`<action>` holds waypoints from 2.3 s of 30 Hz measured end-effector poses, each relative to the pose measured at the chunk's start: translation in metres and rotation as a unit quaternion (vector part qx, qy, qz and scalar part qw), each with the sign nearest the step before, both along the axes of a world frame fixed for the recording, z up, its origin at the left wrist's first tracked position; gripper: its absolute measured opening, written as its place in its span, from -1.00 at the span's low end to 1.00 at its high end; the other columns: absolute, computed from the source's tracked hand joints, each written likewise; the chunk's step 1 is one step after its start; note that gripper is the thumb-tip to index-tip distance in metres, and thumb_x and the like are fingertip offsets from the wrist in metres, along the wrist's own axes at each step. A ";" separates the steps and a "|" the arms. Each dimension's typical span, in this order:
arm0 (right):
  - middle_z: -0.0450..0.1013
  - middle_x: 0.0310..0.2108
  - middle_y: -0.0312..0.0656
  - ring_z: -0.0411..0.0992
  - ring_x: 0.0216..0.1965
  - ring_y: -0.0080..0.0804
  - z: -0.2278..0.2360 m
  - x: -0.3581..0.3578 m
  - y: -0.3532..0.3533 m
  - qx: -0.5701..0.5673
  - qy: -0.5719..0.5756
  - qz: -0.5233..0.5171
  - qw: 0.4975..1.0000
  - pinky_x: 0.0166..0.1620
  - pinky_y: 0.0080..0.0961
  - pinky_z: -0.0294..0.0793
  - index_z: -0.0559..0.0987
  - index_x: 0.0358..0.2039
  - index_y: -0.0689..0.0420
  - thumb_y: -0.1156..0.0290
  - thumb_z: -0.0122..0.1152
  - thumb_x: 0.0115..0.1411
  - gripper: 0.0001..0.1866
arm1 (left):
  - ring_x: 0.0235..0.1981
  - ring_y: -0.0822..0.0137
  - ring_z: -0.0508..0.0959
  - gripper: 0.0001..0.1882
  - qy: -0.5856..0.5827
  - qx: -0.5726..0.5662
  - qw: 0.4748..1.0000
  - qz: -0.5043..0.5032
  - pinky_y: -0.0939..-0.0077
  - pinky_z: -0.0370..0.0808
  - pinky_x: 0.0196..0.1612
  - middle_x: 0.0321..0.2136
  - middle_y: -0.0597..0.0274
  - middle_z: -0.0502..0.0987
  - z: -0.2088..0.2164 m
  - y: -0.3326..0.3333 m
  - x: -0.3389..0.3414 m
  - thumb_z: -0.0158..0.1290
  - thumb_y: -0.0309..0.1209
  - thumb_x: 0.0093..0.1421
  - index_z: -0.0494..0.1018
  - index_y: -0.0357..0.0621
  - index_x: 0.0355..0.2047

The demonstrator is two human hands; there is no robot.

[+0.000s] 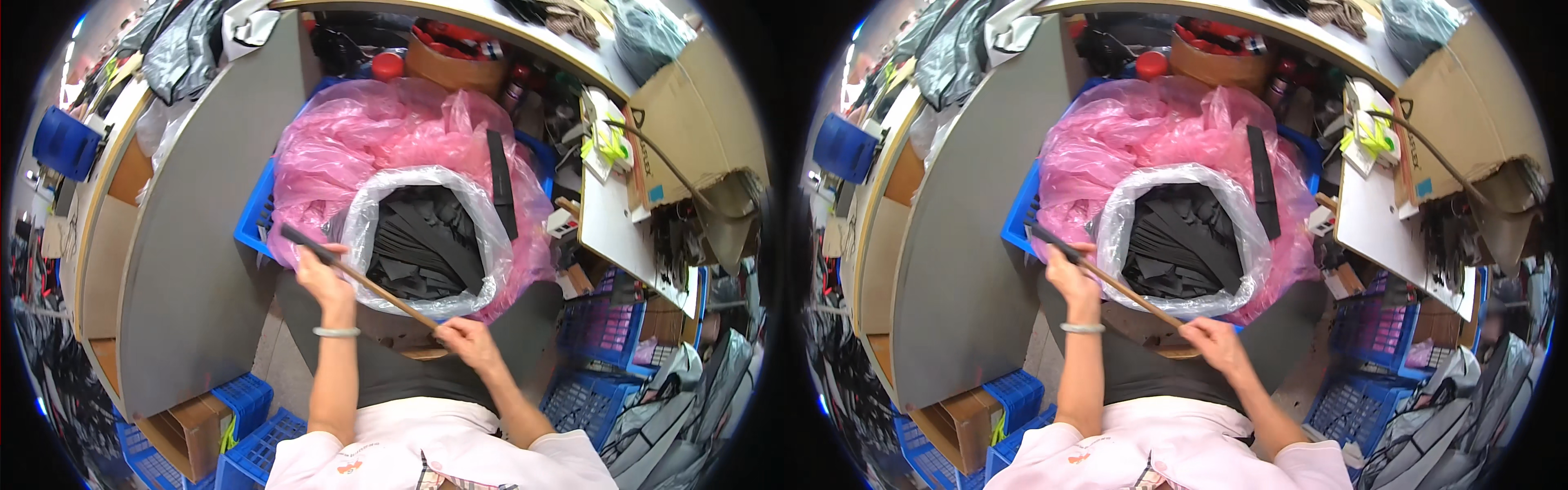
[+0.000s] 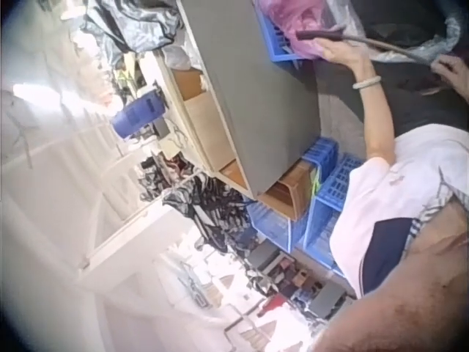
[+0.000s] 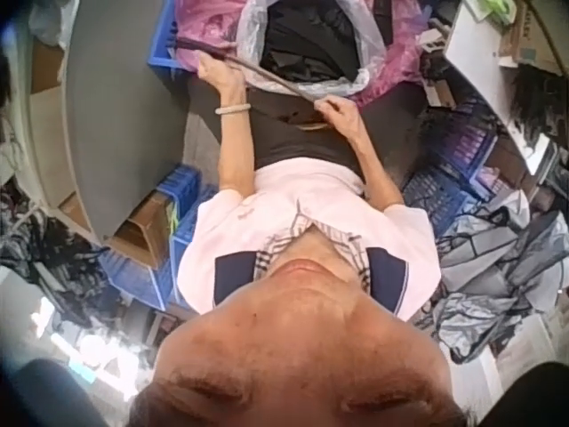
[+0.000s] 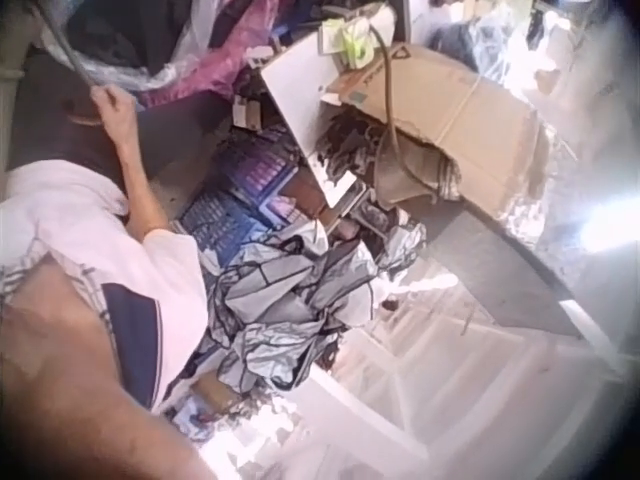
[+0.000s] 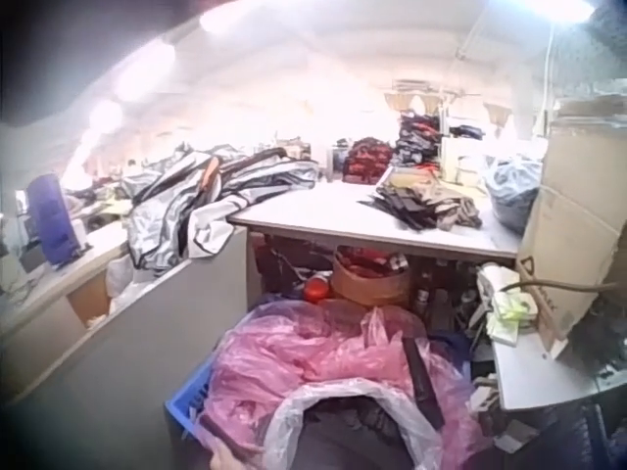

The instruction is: The recorder is inspecting and organizing long black plastic or rubber strips at a manufacturing workstation.

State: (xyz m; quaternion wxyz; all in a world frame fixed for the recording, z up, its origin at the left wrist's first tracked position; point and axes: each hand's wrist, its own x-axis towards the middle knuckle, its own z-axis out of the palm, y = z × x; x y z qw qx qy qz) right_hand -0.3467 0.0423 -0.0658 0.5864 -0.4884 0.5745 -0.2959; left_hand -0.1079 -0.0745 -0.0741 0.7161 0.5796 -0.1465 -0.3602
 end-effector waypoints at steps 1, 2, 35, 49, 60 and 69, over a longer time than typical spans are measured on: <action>0.40 -0.66 -0.36 0.33 -0.57 -0.69 0.005 -0.024 -0.001 -0.013 0.076 0.027 0.997 -0.51 -0.63 0.30 0.58 -0.43 0.21 0.29 0.16 0.12 -0.78 | -0.60 0.33 0.46 -0.54 0.071 -0.007 0.997 0.036 0.54 0.40 -0.44 -0.68 0.10 0.46 0.003 -0.010 0.017 -0.34 -0.19 0.34 0.37 -0.28 -0.50; 0.42 -0.66 -0.28 0.37 -0.58 -0.61 0.001 -0.045 -0.003 -0.058 0.108 0.012 0.992 -0.51 -0.59 0.32 0.57 -0.44 0.20 0.28 0.17 0.11 -0.78 | -0.59 0.29 0.47 -0.57 0.147 -0.034 0.982 0.117 0.51 0.44 -0.41 -0.67 0.14 0.44 -0.010 -0.017 0.044 -0.27 -0.20 0.33 0.37 -0.27 -0.52; 0.34 -0.70 -0.45 0.19 -0.66 -0.81 -0.035 0.019 -0.099 0.006 -0.236 0.018 0.971 -0.59 -0.77 0.11 0.53 -0.59 0.18 0.39 0.29 0.03 -0.83 | -0.37 0.09 0.61 -0.67 0.229 0.193 0.680 -0.669 0.34 0.55 -0.21 -0.38 -0.10 0.55 0.019 0.054 -0.048 -0.04 -0.37 0.23 0.34 -0.47 -0.16; 0.40 -0.44 -0.23 0.33 -0.33 -0.23 -0.133 0.023 -0.186 -0.359 0.373 -0.058 0.854 -0.24 -0.33 0.23 0.52 -0.30 0.14 0.50 0.28 -0.15 -0.69 | -0.06 0.01 0.47 -0.67 0.357 0.124 0.859 -0.345 0.22 0.44 0.01 -0.10 -0.13 0.42 -0.050 0.002 -0.040 -0.06 -0.40 0.23 0.33 -0.45 -0.10; 0.38 -0.39 -0.36 0.37 -0.35 -0.65 -0.019 -0.024 -0.153 -0.029 -0.133 0.039 0.990 -0.23 -0.71 0.35 0.53 -0.32 0.28 0.56 0.18 0.04 -0.84 | -0.13 0.29 0.48 -0.66 0.281 -0.025 0.891 -0.356 0.40 0.41 0.01 -0.19 0.10 0.48 -0.008 -0.034 -0.038 0.00 -0.39 0.22 0.38 -0.37 -0.06; 0.37 -0.37 -0.33 0.35 -0.43 -0.68 0.032 0.023 -0.133 -0.182 -0.094 -0.015 0.979 -0.43 -0.73 0.35 0.43 -0.36 0.21 0.57 0.22 0.04 -0.84 | -0.15 0.38 0.48 -0.61 0.212 -0.037 0.894 -0.392 0.48 0.41 -0.03 -0.13 0.10 0.46 0.060 0.015 -0.056 -0.02 -0.37 0.23 0.33 -0.37 0.01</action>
